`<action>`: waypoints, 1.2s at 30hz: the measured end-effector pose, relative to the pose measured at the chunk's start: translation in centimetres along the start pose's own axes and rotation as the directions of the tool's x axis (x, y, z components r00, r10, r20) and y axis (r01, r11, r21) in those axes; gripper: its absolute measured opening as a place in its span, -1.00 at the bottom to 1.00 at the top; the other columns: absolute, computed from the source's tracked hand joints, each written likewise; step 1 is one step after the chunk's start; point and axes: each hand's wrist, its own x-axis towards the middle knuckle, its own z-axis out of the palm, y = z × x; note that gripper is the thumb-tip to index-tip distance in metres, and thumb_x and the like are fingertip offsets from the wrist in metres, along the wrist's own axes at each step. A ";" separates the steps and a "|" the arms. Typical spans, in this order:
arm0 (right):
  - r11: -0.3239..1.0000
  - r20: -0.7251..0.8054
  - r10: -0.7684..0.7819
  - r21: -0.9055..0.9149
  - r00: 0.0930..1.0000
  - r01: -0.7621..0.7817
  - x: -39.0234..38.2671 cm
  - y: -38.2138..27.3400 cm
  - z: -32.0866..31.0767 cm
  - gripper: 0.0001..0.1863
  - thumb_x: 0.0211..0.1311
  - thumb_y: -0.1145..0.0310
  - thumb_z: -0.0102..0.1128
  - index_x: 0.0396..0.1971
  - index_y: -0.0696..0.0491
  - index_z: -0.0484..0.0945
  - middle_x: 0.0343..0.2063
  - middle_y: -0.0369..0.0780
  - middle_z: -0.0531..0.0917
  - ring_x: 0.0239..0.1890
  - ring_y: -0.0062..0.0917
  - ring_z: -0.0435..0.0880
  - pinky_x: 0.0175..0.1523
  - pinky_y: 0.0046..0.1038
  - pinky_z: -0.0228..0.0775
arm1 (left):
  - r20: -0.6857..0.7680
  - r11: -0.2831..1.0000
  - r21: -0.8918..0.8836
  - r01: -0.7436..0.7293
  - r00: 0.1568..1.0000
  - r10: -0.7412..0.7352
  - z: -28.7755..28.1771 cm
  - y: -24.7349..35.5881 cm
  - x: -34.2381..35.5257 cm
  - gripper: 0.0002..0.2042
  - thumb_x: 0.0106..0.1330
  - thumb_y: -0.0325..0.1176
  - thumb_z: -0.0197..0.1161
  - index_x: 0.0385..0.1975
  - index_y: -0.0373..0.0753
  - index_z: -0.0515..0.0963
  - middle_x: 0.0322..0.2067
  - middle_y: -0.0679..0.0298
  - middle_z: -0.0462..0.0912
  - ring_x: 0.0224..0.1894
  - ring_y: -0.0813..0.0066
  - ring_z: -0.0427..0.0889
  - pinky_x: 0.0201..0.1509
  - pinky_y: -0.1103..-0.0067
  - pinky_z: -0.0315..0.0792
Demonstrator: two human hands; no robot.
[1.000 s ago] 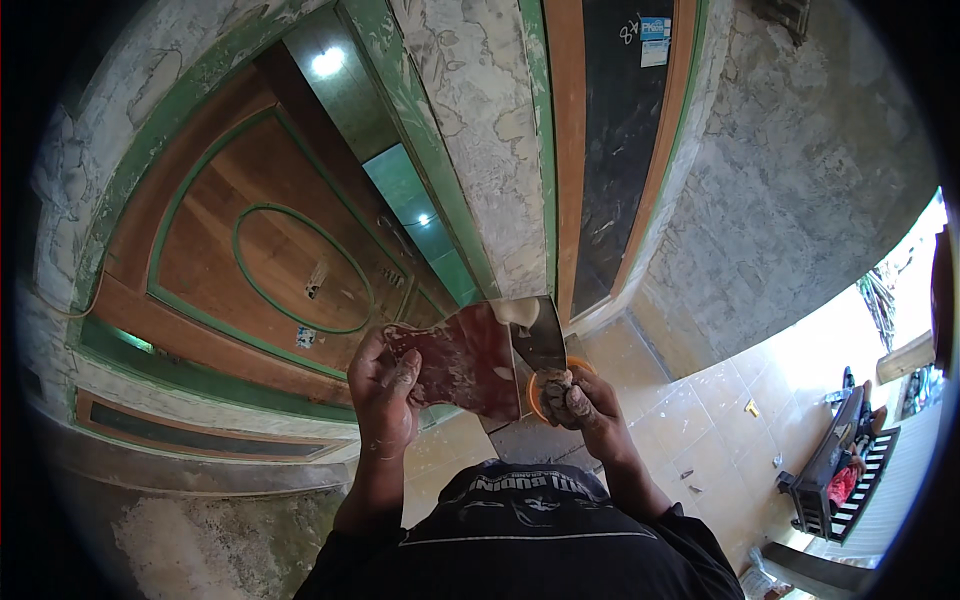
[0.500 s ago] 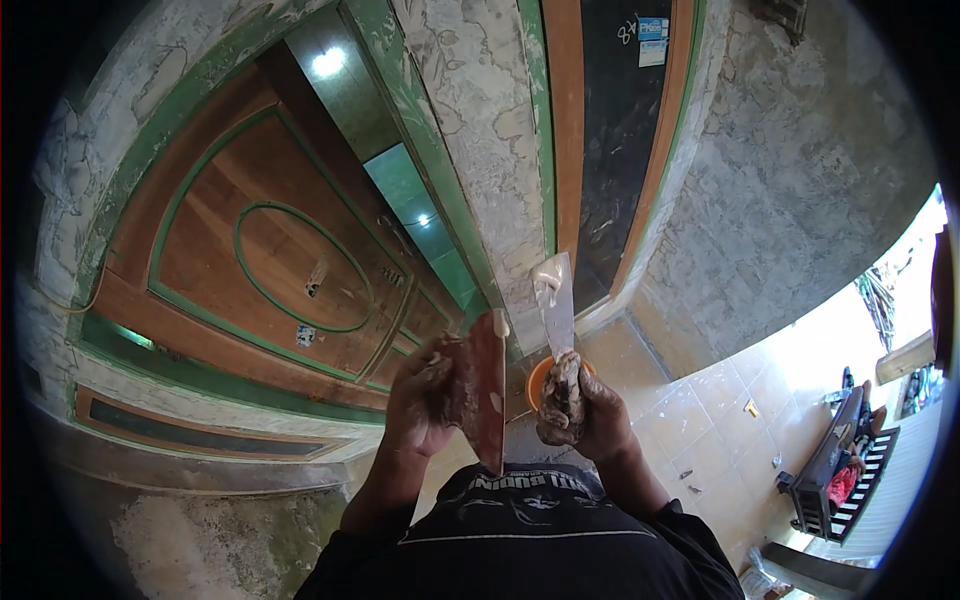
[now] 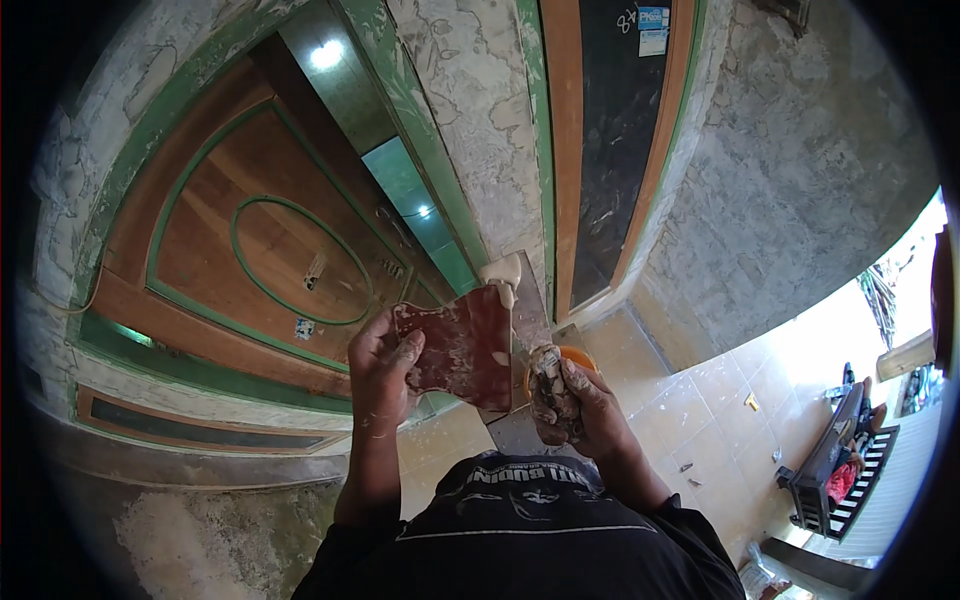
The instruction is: The person patches a damaged wall by picking up patching compound from a bucket with a putty knife and applying it to the wall surface, followed by smoothing and sanding the area with a red applicator block.
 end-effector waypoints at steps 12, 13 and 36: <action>0.970 0.048 0.211 0.117 0.976 -0.215 -0.1 -1.1 -1.3 -0.62 0.33 0.01 -0.19 -0.23 0.06 0.37 -0.64 -0.23 0.43 -0.80 -0.63 0.32 -0.84 -0.66 0.07 | 0.584 0.212 0.544 -0.812 0.547 0.600 0.1 2.8 -1.2 -0.81 0.00 -0.54 0.27 -0.34 -0.26 0.61 -0.26 0.08 0.64 -0.09 0.10 0.59 0.00 0.25 0.46; 0.961 0.060 0.227 0.146 0.972 -0.233 -0.1 -1.2 -1.4 -0.60 0.33 0.01 -0.19 -0.22 0.07 0.37 -0.65 -0.23 0.43 -0.81 -0.63 0.31 -0.85 -0.67 0.06 | 0.667 0.095 0.544 -0.834 0.498 0.554 0.2 2.8 -1.1 -0.82 0.01 -0.50 0.28 -0.35 -0.20 0.62 -0.25 0.16 0.65 -0.07 0.13 0.58 0.06 0.19 0.41; 0.086 0.085 -0.639 -0.980 0.764 0.181 2.5 1.5 -3.5 -0.59 -0.09 0.66 0.22 -0.13 0.22 0.46 -0.20 -0.16 0.51 -0.18 -0.44 0.52 -0.13 -0.48 0.39 | 0.109 0.895 -0.228 0.383 0.924 -0.368 -0.6 -3.9 -0.8 -0.72 0.13 -0.57 0.07 -0.13 -0.44 0.43 -0.26 0.15 0.59 -0.30 0.48 0.61 -0.23 0.62 0.53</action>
